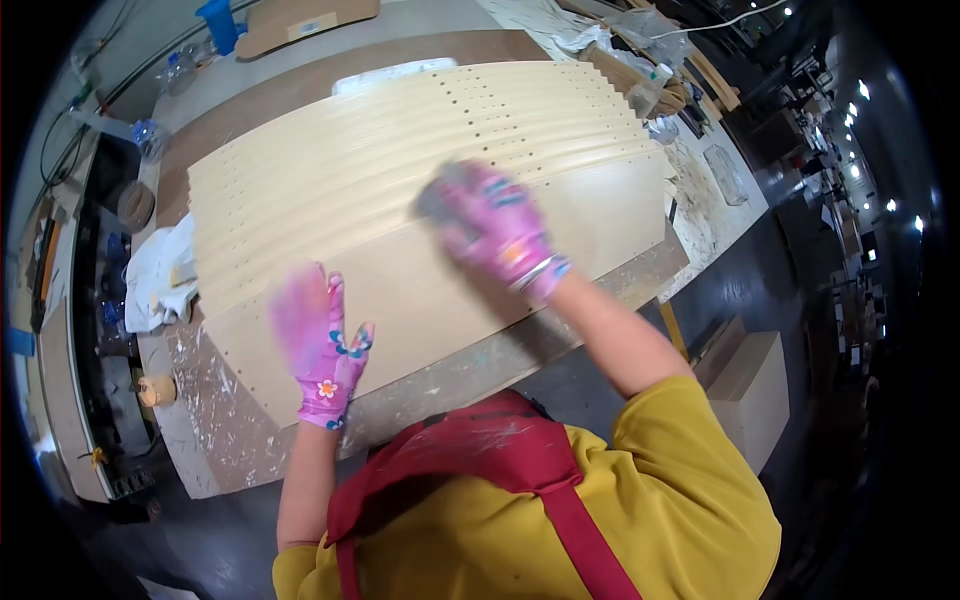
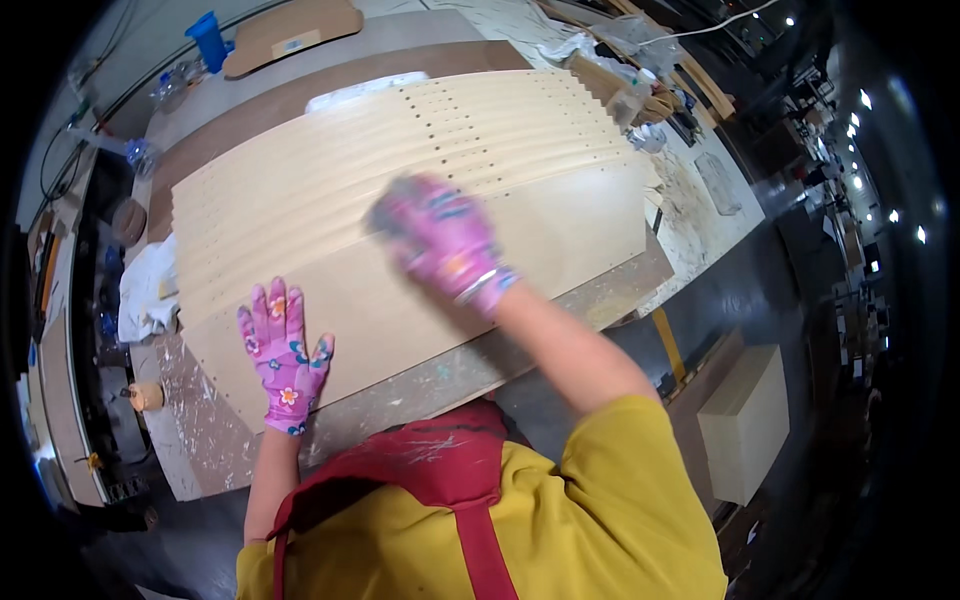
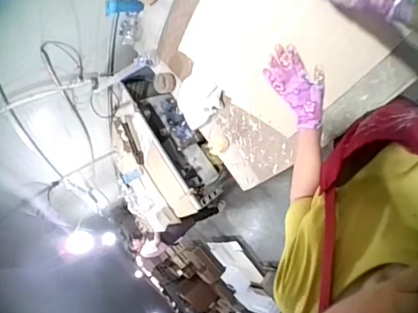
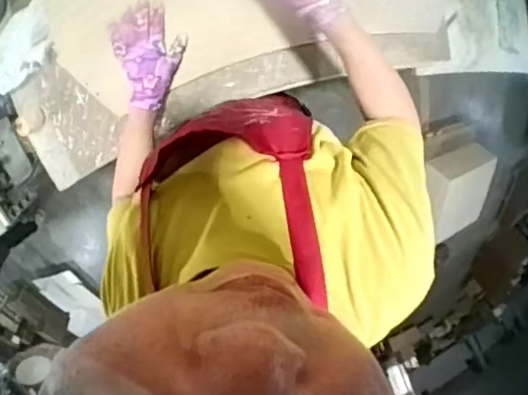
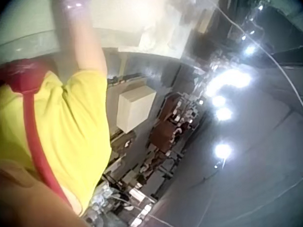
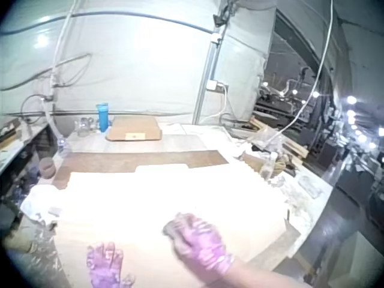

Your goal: The person sands a large, curved wooden panel with a sanding block. They then apply a wood filler paste into the drilled holes using a putty knife and wipe the surface with a cloth. Finally, they apply a liquid finish to the panel using a sponge and wipe it down.

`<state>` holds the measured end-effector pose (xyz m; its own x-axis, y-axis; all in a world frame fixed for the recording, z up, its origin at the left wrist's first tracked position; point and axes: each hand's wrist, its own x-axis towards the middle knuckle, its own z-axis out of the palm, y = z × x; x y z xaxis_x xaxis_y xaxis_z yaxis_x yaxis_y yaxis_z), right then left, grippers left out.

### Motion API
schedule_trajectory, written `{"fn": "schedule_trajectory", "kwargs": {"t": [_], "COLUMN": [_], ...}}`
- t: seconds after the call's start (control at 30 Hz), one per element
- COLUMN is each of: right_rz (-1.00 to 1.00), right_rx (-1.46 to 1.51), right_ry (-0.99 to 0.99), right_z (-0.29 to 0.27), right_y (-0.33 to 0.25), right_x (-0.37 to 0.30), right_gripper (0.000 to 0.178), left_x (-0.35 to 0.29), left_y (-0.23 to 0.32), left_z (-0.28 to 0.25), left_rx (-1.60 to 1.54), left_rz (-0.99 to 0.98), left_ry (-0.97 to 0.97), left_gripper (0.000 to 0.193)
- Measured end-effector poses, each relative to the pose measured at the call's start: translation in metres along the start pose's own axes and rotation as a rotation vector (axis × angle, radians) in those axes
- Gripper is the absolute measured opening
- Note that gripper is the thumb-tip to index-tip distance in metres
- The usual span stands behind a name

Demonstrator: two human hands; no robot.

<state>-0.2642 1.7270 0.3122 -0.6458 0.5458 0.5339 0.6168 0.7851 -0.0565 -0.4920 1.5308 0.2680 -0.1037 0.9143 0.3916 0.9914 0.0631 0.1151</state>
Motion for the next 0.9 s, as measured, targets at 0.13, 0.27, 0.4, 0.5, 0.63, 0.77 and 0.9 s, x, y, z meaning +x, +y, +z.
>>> {"fn": "schedule_trajectory", "kwargs": {"t": [0.13, 0.27, 0.4, 0.5, 0.63, 0.77, 0.9], "right_rz": [0.640, 0.429, 0.116, 0.414, 0.592, -0.141, 0.037], "right_rx": [-0.295, -0.141, -0.063, -0.116, -0.211, 0.100, -0.039], "right_ry": [-0.119, -0.174, -0.168, -0.064, -0.055, -0.007, -0.046], "right_z": [-0.069, -0.067, -0.056, -0.079, -0.126, -0.063, -0.067], "right_y": [0.229, 0.261, 0.154, 0.295, 0.359, 0.199, 0.296], "right_x": [-0.060, -0.048, -0.035, -0.079, -0.070, -0.023, -0.049], "right_gripper": [0.042, 0.048, 0.049, 0.047, 0.043, 0.042, 0.047], "left_x": [0.010, 0.017, 0.029, 0.032, 0.035, 0.030, 0.028], "left_y": [0.010, 0.028, 0.070, 0.078, 0.080, 0.084, 0.080], "left_z": [0.011, 0.016, 0.032, 0.036, 0.044, 0.041, 0.043], "left_rx": [0.059, 0.086, 0.064, 0.057, 0.065, 0.112, 0.134], "left_rz": [0.064, 0.039, 0.154, 0.233, 0.208, 0.203, 0.225], "left_ry": [-0.004, 0.045, -0.068, -0.079, -0.056, -0.062, -0.029], "left_gripper": [0.067, 0.061, 0.055, 0.052, 0.051, 0.049, 0.049]}}
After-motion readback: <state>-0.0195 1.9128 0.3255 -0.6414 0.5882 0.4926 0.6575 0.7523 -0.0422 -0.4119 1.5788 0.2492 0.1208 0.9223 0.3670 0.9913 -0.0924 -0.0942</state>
